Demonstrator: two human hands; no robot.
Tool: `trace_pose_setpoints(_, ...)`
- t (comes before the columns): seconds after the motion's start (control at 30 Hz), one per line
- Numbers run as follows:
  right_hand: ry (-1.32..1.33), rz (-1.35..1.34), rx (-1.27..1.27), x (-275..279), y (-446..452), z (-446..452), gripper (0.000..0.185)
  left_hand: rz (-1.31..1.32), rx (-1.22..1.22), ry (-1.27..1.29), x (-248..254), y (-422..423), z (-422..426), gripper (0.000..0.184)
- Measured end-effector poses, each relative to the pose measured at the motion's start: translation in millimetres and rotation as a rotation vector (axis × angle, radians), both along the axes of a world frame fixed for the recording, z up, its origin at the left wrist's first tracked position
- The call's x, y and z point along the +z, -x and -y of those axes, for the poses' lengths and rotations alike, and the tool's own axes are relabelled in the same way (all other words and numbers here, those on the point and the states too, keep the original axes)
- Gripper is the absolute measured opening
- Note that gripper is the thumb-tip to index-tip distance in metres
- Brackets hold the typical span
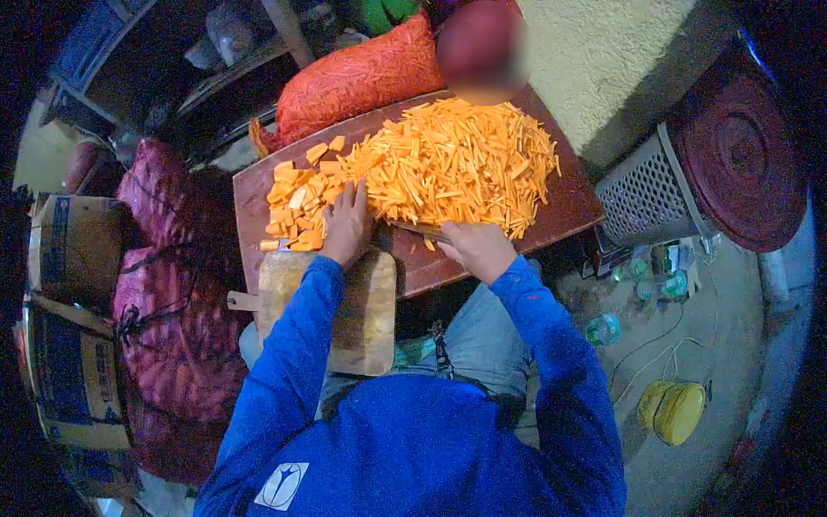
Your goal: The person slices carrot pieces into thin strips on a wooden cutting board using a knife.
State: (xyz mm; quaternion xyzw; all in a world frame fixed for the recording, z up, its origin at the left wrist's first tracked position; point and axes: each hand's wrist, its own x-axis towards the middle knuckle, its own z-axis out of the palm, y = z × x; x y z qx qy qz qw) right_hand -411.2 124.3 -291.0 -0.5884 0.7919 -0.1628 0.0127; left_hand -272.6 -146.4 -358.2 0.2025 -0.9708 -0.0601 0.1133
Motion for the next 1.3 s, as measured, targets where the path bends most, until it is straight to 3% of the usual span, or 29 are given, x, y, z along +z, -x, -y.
trace_pose_setpoints(0.43, -0.057, 0.082, -0.117, 9.9, 38.4, 21.0, 0.036, 0.004, -0.003, -0.034, 4.8, 27.1, 16.6, 0.074)
trace_pose_setpoints(0.6, -0.101, 0.420, -0.162, 42.3, 46.6, 23.3, 0.034, -0.126, -0.019, -0.081, 9.1, 13.4, 10.9, 0.079)
trace_pose_setpoints(0.83, 0.048, 0.397, -0.139, 58.9, 34.6, 15.2, 0.032, -0.367, -0.008, -0.246, 10.9, -3.2, 14.6, 0.061)
trace_pose_setpoints(0.9, 0.060, 0.230, -0.146, 66.7, 18.4, 12.3, 0.027, -0.506, -0.014, -0.425, 5.4, 1.4, 23.9, 0.054)
trace_pose_setpoints(1.03, 0.113, -0.044, 0.013, 65.4, -6.9, 8.3, 0.019, -0.565, -0.016, -0.564, 61.3, 2.2, 5.1, 0.060)
trace_pose_setpoints(1.1, 0.134, -0.090, 0.055, 62.2, -16.1, 8.0, 0.020, -0.449, -0.182, -0.399, 71.4, 7.5, -4.7, 0.072)
trace_pose_setpoints(1.3, 0.117, -0.236, 0.107, 69.5, -28.5, 3.2, 0.022, -0.285, -0.162, -0.205, 70.1, 27.7, -19.1, 0.074)
